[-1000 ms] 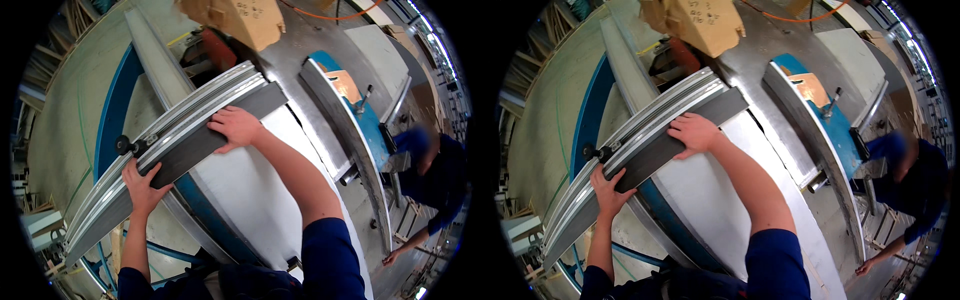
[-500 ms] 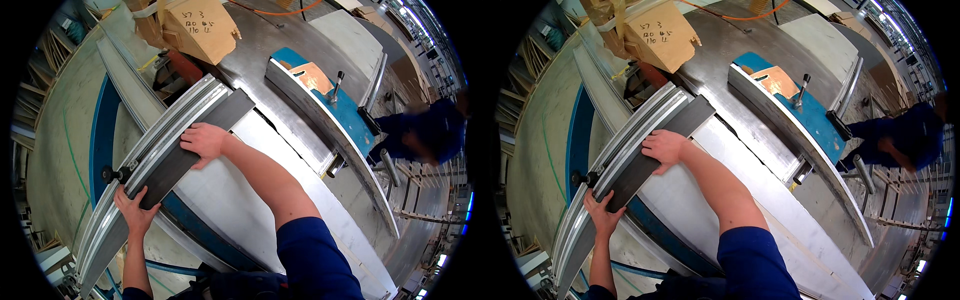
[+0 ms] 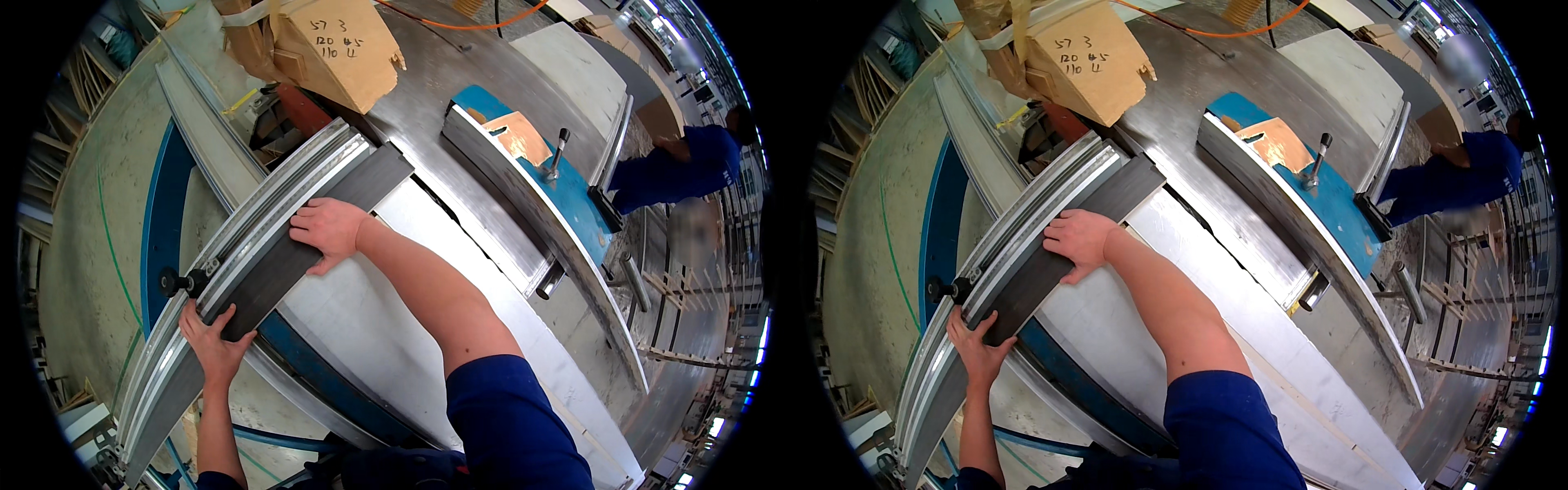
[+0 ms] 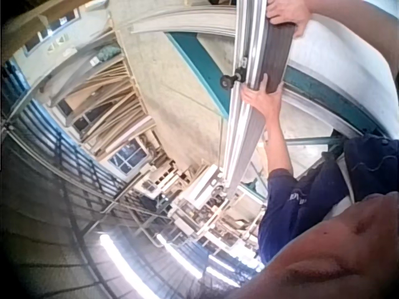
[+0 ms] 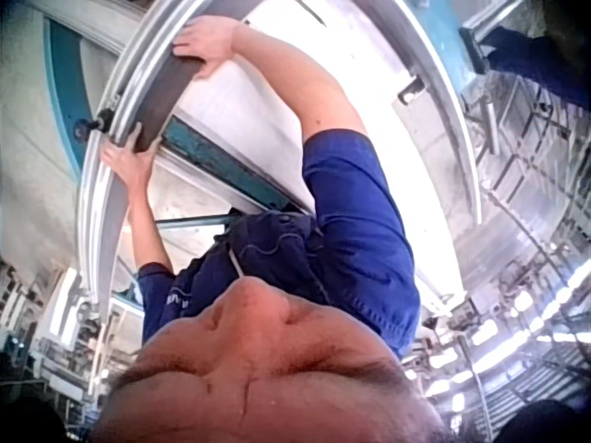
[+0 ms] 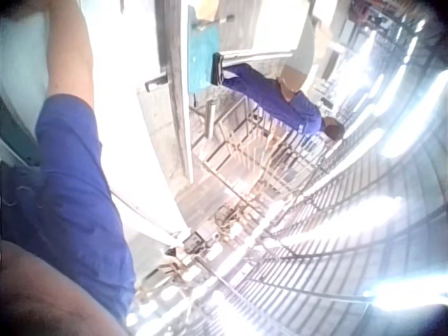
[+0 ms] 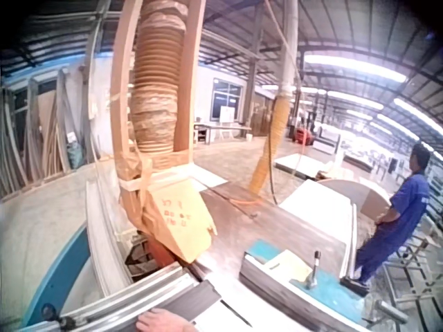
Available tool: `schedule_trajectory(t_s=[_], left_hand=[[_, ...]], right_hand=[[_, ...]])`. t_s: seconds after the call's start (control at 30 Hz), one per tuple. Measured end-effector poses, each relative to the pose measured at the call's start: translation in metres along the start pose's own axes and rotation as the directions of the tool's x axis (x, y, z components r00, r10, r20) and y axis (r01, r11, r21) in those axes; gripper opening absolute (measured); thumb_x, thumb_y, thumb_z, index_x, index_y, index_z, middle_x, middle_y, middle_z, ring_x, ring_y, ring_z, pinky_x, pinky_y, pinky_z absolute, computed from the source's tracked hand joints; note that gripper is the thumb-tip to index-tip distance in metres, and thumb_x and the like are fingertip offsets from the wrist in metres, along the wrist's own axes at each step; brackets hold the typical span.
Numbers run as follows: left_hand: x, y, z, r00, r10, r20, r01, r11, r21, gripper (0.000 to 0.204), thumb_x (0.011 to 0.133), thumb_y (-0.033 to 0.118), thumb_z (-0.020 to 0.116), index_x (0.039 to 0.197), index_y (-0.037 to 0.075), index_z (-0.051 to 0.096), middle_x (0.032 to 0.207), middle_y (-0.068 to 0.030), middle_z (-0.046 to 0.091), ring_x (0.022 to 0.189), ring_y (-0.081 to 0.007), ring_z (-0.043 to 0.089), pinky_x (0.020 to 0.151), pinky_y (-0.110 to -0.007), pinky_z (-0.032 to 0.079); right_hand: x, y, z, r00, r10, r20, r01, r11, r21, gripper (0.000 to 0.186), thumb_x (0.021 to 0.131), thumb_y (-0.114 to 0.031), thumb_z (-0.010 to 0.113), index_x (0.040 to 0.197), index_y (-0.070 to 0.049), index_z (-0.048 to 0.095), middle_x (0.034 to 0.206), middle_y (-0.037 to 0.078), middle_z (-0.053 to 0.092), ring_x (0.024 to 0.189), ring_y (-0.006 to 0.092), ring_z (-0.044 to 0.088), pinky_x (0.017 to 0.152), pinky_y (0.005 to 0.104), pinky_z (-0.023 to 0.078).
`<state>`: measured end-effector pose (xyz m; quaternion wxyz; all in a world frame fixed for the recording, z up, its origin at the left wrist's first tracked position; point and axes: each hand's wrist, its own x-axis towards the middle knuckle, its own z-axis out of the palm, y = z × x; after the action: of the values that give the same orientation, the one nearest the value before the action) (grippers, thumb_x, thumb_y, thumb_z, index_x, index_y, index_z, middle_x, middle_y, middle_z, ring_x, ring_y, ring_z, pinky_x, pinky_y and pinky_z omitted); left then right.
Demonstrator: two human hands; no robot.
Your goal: The person receives a long wooden plank from a coworker and positions it on a table saw. They then push the plank through the saw blade to cut it, repeating this process for multiple pieces of wood. The person handles the wood with both hands to guide it along the saw's track.
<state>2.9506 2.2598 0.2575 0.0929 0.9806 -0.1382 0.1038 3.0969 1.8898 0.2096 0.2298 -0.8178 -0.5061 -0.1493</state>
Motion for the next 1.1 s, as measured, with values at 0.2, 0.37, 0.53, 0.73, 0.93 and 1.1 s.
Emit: schedule_trajectory(t_s=[0.2,0.37,0.53,0.73,0.93,1.1], left_hand=[[0.007,-0.005,0.004,1.0,-0.002,-0.001,0.002,1.0,0.003,0.069,0.056,0.026,0.104,0.121,0.021,0.082,0.164,-0.0302,0.038,0.151,-0.0497,0.034,0.125,-0.062,0.025],[0.019,-0.009,0.001,1.0,-0.003,0.022,0.003,1.0,0.02,0.069,0.059,0.031,0.103,0.124,0.023,0.082,0.164,-0.0291,0.038,0.15,-0.0499,0.036,0.124,-0.061,0.028],[0.032,-0.018,-0.002,0.999,-0.008,0.032,0.007,1.0,0.021,0.068,0.059,0.031,0.103,0.123,0.021,0.082,0.164,-0.0287,0.039,0.15,-0.0495,0.037,0.124,-0.061,0.028],[0.046,-0.025,-0.005,0.999,-0.031,0.045,0.031,1.0,0.001,0.067,0.058,0.03,0.104,0.12,0.02,0.083,0.163,-0.0289,0.039,0.15,-0.049,0.036,0.125,-0.061,0.027],[0.059,-0.029,-0.008,0.997,-0.049,0.055,0.05,0.999,-0.007,0.064,0.056,0.031,0.103,0.117,0.019,0.085,0.162,-0.0297,0.039,0.15,-0.0487,0.035,0.127,-0.06,0.025],[0.069,-0.034,-0.011,0.996,-0.063,0.064,0.064,0.998,-0.02,0.064,0.056,0.031,0.103,0.117,0.019,0.086,0.162,-0.03,0.04,0.15,-0.0489,0.035,0.128,-0.06,0.024]], right_hand=[[0.006,0.008,0.004,0.999,0.01,0.03,-0.01,1.0,-0.001,0.06,0.075,-0.059,0.082,0.095,-0.006,0.063,0.098,0.01,0.064,0.099,0.0302,0.065,0.089,0.0413,0.052],[0.012,0.019,0.008,0.999,0.018,0.041,-0.018,1.0,0.006,0.061,0.074,-0.06,0.082,0.096,-0.007,0.064,0.098,0.01,0.064,0.099,0.0303,0.065,0.089,0.041,0.052],[0.023,0.026,0.007,0.997,0.042,0.063,-0.043,0.999,0.011,0.06,0.074,-0.06,0.082,0.095,-0.007,0.063,0.098,0.01,0.064,0.099,0.0299,0.064,0.089,0.041,0.051],[0.034,0.036,0.008,0.996,0.048,0.07,-0.05,0.999,0.021,0.06,0.074,-0.059,0.082,0.095,-0.007,0.063,0.099,0.01,0.064,0.099,0.0298,0.064,0.089,0.0413,0.051],[0.042,0.044,0.009,0.995,0.058,0.077,-0.06,0.998,0.013,0.061,0.074,-0.06,0.082,0.096,-0.007,0.063,0.1,0.01,0.064,0.1,0.0297,0.064,0.089,0.0416,0.051],[0.051,0.05,0.009,0.992,0.069,0.104,-0.07,0.997,0.012,0.061,0.074,-0.06,0.082,0.097,-0.006,0.063,0.101,0.01,0.064,0.101,0.0303,0.064,0.091,0.042,0.051]])
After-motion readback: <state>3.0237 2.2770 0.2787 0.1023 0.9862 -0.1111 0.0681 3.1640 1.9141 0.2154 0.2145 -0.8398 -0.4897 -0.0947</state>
